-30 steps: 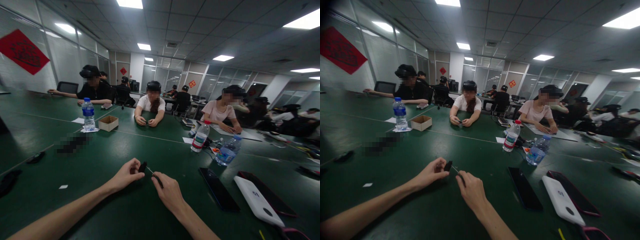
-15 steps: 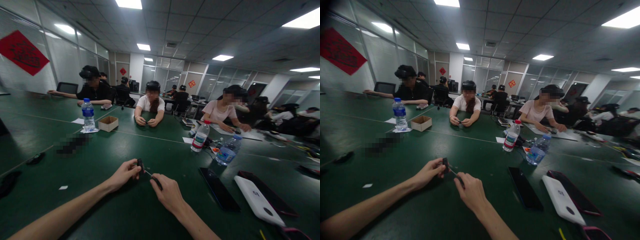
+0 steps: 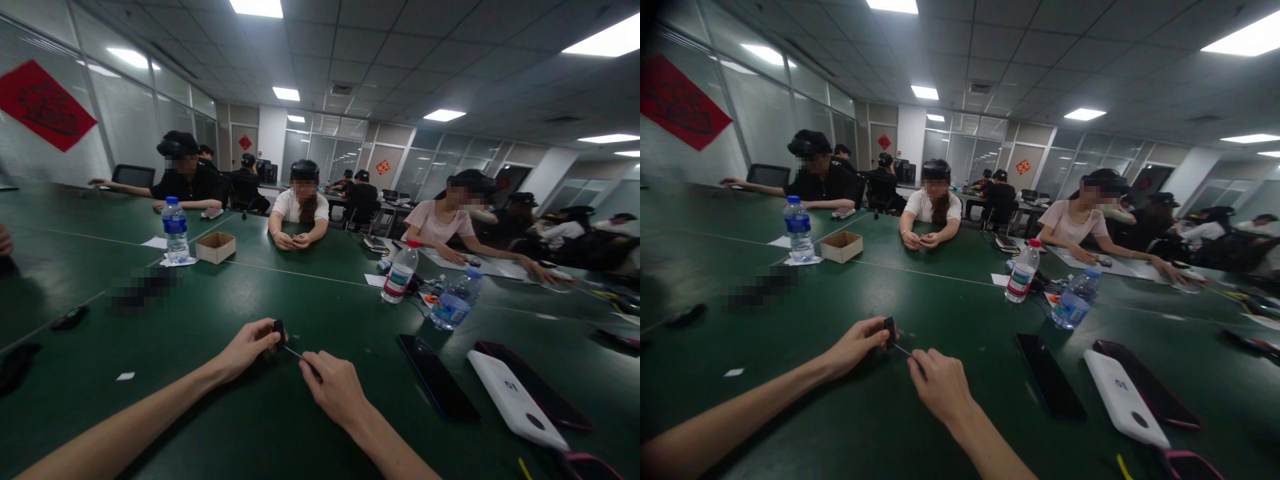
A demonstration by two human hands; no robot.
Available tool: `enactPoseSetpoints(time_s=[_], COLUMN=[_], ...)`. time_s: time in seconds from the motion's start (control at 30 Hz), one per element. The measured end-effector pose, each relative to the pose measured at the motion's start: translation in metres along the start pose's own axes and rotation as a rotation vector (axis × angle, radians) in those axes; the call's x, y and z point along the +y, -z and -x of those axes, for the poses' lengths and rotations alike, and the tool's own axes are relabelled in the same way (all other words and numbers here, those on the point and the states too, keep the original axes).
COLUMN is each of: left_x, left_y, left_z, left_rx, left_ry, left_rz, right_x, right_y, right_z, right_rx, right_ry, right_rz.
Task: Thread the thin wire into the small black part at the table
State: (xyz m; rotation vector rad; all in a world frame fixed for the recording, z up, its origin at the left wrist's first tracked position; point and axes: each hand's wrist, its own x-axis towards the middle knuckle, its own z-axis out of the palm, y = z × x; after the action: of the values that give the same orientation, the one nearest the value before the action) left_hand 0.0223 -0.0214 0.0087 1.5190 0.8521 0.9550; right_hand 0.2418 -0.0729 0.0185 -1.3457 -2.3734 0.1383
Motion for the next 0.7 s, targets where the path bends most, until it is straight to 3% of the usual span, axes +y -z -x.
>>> enactPoseSetpoints(time_s=[0.4,0.7], left_x=[0.0008,0.0016], left_y=[0.0004,0.0031], left_z=[0.0015,-0.0007], left_rx=[-0.040,-0.100], left_ry=[0.029,0.036], left_rz=[-0.139,-0.182], right_x=[-0.0055,-0.0095], right_y=[0.0005,-0.0003], right_z=[0.0030,0.0032], right_rx=[-0.004,-0.041], right_ry=[0.059,-0.015], right_rz=[0.160,0.201])
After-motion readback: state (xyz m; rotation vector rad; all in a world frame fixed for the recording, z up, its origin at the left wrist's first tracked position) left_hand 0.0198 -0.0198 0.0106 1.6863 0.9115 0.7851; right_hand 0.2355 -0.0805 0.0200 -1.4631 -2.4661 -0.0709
